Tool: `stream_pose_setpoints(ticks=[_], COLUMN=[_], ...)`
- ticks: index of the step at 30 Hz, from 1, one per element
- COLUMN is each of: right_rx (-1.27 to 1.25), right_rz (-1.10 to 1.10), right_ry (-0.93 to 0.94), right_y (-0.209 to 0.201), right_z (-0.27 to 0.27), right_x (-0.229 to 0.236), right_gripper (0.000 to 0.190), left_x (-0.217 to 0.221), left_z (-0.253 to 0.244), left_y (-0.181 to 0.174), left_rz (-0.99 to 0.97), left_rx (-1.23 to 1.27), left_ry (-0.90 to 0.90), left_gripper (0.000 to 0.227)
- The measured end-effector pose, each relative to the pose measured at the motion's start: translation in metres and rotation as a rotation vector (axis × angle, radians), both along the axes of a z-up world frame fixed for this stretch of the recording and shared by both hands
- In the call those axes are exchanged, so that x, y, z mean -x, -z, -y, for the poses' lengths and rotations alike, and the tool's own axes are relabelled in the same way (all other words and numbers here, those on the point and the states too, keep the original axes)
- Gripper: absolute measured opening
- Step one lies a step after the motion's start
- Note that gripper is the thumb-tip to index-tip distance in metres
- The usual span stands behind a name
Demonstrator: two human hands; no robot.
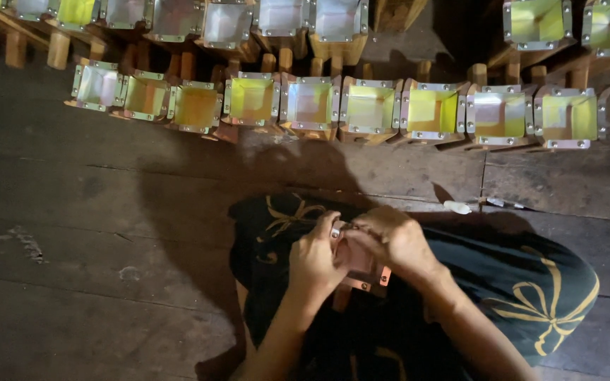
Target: The person assembles a small wooden lantern by applying glue to a translucent sheet and attaching it to the lantern frame. They then secure the sheet with small metal fasteners and place a wooden lid on top.
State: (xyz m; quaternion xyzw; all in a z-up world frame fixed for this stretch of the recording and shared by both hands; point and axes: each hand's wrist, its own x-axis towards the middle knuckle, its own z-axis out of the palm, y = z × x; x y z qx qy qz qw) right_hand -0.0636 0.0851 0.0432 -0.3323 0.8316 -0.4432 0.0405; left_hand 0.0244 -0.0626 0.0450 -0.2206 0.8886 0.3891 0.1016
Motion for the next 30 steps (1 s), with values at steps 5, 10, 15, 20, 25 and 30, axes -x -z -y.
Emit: stream_pose_setpoints(ticks=[5, 10, 15, 20, 25, 30], right_rx=[0.071, 0.074, 0.177, 0.315, 0.488, 0.619], right_rz=[0.374, 0.739, 0.916, 0.901, 0.908, 0.893], right_ry=[0.162, 0.307, 0.477, 0.406, 0.354, 0.100], right_y=[0.030, 0.020, 0.004, 0.032, 0.043, 0.002], right_z=[-0.060, -0.068, -0.071, -0.096, -0.100, -0.082], right_x=[0.014, -0.011, -0.039, -0.055, -0.057, -0.041], right_gripper=[0.022, 0.037, 0.045, 0.035, 0.042, 0.077], left_x=[-0.006, -0.012, -0.017, -0.034, -0.037, -0.029], left_z=[0.024, 0.021, 0.003, 0.004, 0.006, 0.010], left_y=[-0.042, -0.026, -0.005, 0.009, 0.002, -0.019], left_rz=[-0.049, -0.075, -0.232, -0.472, -0.689, -0.877], left_rx=[-0.396, -0.427, -0.374, -0.368, -0.332, -0.359], left_ry=[0.162, 0.449, 0.499, 0.564, 0.480, 0.392], left_gripper=[0.108, 0.138, 0.109, 0.102, 0.082, 0.066])
